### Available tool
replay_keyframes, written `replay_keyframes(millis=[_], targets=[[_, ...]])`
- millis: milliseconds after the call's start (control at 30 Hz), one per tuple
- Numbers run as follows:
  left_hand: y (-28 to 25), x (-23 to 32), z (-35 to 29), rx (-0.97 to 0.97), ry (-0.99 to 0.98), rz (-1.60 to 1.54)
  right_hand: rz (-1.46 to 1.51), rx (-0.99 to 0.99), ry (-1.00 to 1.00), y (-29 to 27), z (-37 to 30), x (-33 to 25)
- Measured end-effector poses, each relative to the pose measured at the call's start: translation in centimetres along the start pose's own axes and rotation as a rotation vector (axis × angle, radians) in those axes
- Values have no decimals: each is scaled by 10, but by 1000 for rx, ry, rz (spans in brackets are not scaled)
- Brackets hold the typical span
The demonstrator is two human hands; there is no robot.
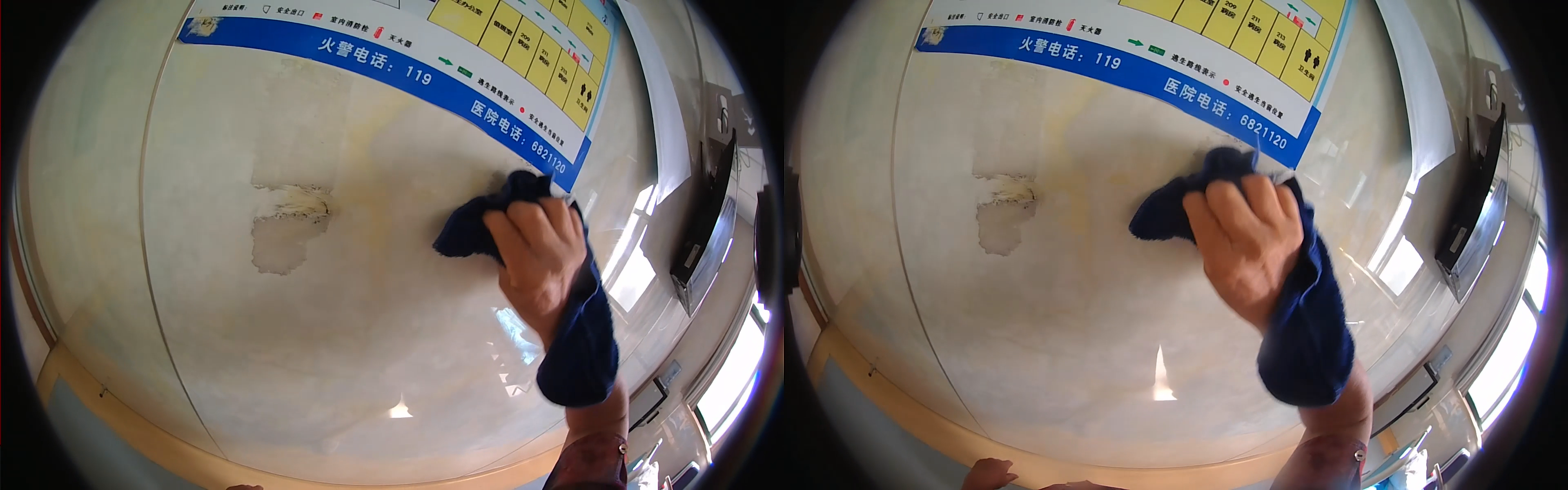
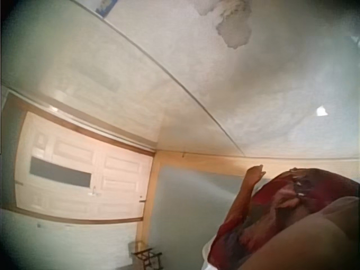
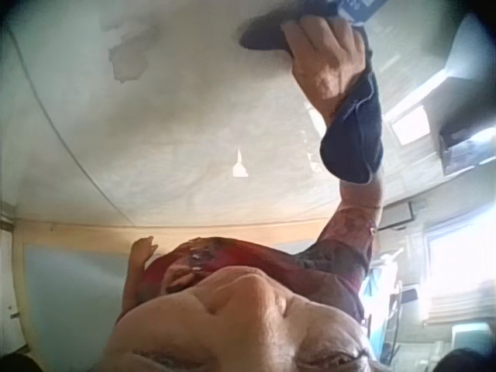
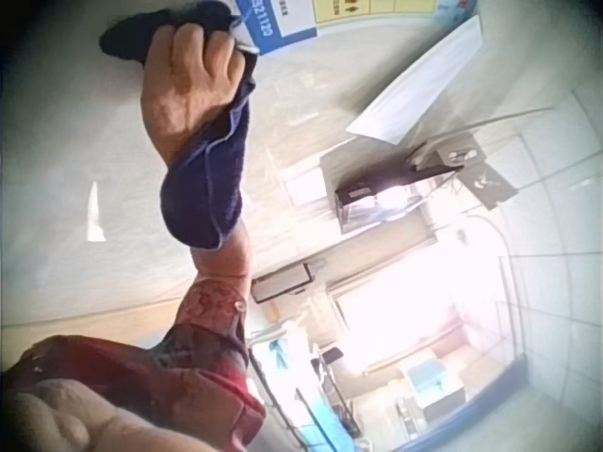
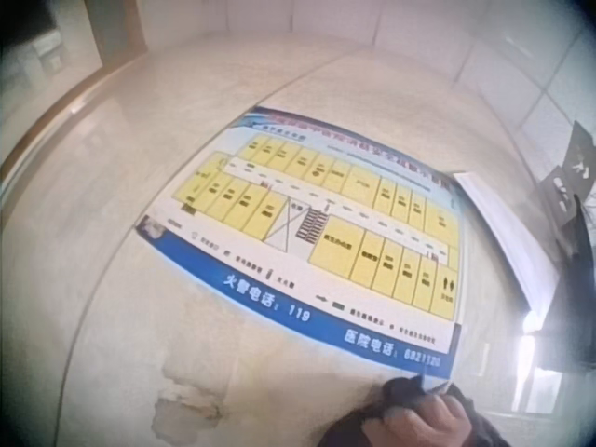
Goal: The person cleans a hospital room by wiping down the hospital bed rails, wall panels, and walls with a cloth.
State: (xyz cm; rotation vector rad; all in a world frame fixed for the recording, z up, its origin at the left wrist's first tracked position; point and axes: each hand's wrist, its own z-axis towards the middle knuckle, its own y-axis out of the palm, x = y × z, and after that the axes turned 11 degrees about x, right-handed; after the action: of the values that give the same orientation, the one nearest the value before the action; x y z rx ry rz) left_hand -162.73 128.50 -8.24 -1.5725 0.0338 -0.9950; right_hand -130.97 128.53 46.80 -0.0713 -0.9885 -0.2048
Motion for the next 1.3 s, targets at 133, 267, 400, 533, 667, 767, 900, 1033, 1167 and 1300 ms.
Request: replay_keyframes(millis=[133,267,400,533,667,767,900,1033,1167,1300], targets=[[-16,-11,-17,11,-5,36,-8,-85,235,-5,17,0],[-36,-10,-13,-201,-104,-2,-59,-46,392,-7,7,-32],[-24,-30,-20,-87,-50,41,-9,-68,268,-9,-4,-23],[-45,-29,-17,-206,-63,104,-109,-22,386,-2,27,4],[-49,-33,-4,-137,1,94,-72,51,225,0,2,-19],[-44,-45,-3,-26,79,125,-49,7,110,-1,-2,-17],[-40,-53,3,-98,123,102,-109,37,295,3,20,-7],[-57,-37,17,-127,108,47,-50,-63,490,-6,10,-39],[-64,-37,12,-230,3,108,-6,-38,250,-6,-10,-36],[-86,-18,26,-324,47,124,-139,16,502,-1,17,-21]])
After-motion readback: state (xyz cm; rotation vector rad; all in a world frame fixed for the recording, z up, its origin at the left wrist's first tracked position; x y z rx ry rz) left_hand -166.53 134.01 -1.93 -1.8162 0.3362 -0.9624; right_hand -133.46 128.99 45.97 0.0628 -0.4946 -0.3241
